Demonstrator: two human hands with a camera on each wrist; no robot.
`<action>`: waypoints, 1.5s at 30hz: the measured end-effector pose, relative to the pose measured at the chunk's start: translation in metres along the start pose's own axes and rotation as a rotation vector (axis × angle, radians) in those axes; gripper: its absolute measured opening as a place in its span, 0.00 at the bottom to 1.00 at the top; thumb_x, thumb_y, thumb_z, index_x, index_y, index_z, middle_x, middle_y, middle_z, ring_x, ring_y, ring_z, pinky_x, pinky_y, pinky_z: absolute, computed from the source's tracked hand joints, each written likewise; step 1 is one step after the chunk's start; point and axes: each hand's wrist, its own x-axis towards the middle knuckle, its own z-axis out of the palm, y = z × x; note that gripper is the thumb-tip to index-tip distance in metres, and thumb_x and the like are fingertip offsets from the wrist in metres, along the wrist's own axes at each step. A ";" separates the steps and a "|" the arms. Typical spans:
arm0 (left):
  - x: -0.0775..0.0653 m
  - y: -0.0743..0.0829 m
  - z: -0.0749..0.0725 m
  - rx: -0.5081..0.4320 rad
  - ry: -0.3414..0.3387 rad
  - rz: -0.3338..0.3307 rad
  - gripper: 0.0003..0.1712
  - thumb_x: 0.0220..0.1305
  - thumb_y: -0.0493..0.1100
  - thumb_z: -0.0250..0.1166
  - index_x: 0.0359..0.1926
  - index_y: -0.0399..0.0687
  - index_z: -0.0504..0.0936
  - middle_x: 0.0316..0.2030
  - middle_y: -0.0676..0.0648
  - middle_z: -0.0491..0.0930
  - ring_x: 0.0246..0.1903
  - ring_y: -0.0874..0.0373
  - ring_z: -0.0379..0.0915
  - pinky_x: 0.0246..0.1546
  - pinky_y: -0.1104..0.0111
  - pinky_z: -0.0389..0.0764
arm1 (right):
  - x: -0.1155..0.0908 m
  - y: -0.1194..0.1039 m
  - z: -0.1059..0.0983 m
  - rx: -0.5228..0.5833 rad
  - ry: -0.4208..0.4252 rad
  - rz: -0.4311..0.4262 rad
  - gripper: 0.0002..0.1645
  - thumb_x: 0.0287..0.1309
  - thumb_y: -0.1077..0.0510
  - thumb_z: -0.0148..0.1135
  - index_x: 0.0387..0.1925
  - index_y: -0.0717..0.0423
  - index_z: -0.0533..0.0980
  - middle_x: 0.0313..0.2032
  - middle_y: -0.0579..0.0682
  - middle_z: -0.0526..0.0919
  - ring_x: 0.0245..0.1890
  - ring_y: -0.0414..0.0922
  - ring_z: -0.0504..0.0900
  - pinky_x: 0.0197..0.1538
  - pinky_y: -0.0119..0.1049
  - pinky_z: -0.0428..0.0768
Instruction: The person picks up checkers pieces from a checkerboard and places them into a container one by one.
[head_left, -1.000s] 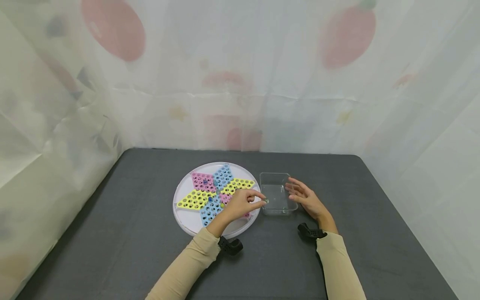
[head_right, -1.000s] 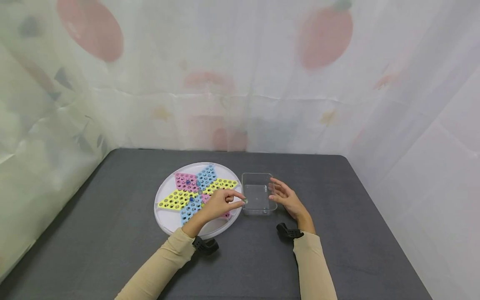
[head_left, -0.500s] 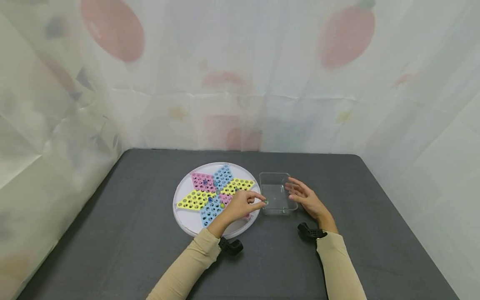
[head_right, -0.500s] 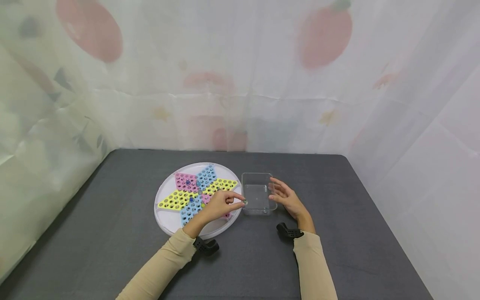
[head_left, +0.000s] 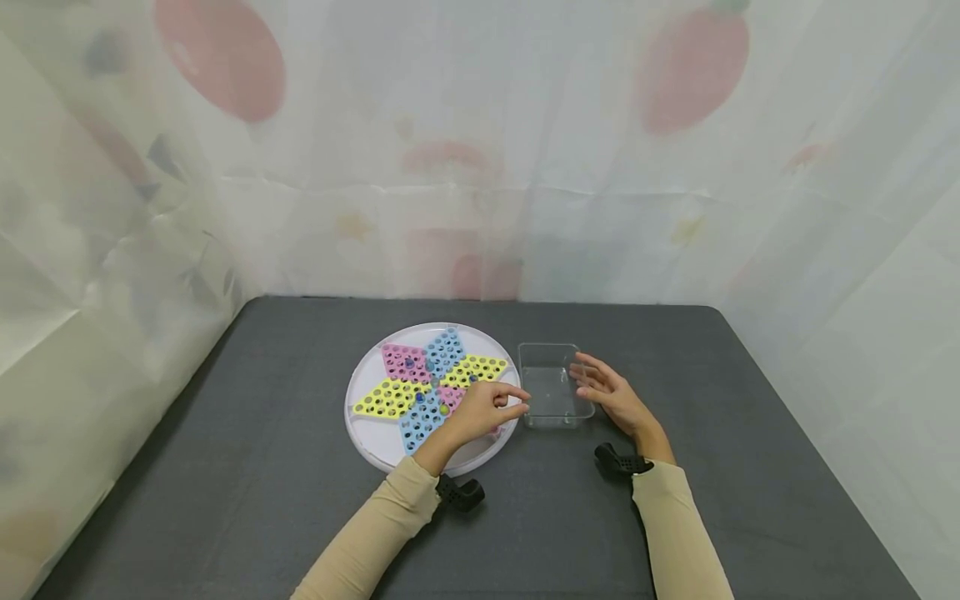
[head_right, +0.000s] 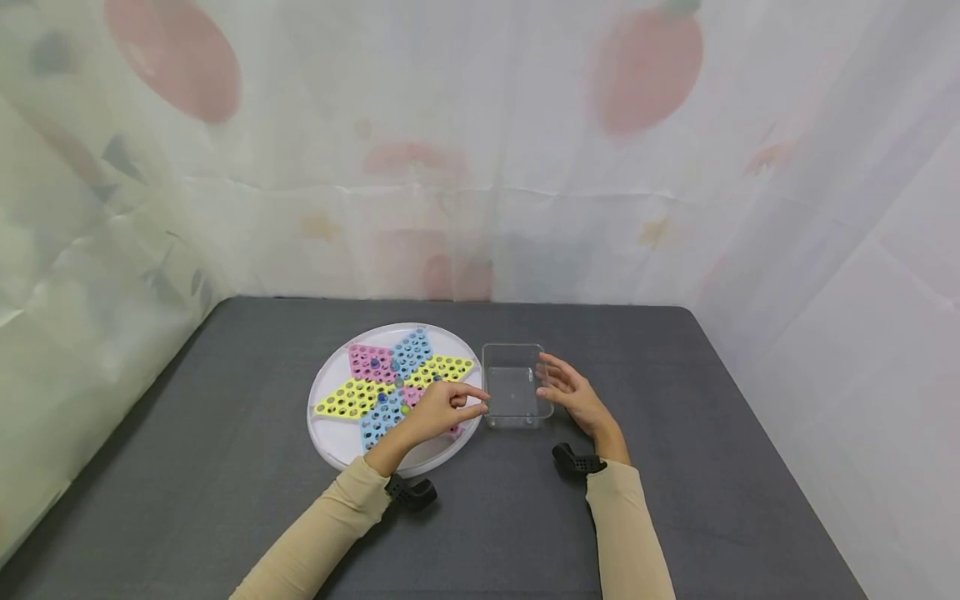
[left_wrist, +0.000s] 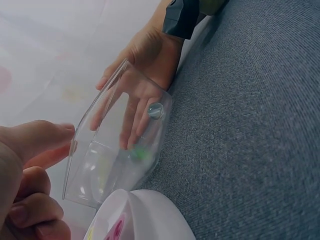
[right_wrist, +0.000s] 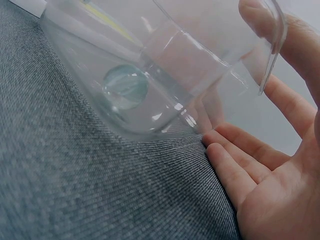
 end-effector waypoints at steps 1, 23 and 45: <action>0.000 0.000 0.000 -0.001 -0.002 0.003 0.14 0.63 0.42 0.65 0.46 0.39 0.86 0.14 0.55 0.53 0.14 0.67 0.44 0.17 0.77 0.53 | 0.000 0.000 0.000 -0.001 -0.001 0.000 0.44 0.64 0.59 0.59 0.74 0.63 0.48 0.70 0.74 0.53 0.62 0.28 0.69 0.58 0.17 0.70; -0.011 -0.001 -0.022 0.015 0.070 -0.025 0.12 0.63 0.41 0.65 0.44 0.42 0.87 0.13 0.56 0.52 0.14 0.68 0.45 0.19 0.77 0.53 | -0.001 0.001 -0.001 0.011 -0.015 -0.028 0.43 0.65 0.61 0.58 0.73 0.65 0.47 0.68 0.77 0.52 0.61 0.27 0.70 0.58 0.18 0.71; -0.020 -0.009 -0.054 -0.023 0.149 -0.103 0.13 0.64 0.43 0.64 0.45 0.40 0.86 0.14 0.55 0.53 0.15 0.66 0.47 0.19 0.76 0.53 | 0.000 0.001 -0.001 0.010 -0.015 -0.013 0.43 0.65 0.61 0.57 0.73 0.65 0.47 0.69 0.75 0.53 0.61 0.27 0.70 0.58 0.17 0.71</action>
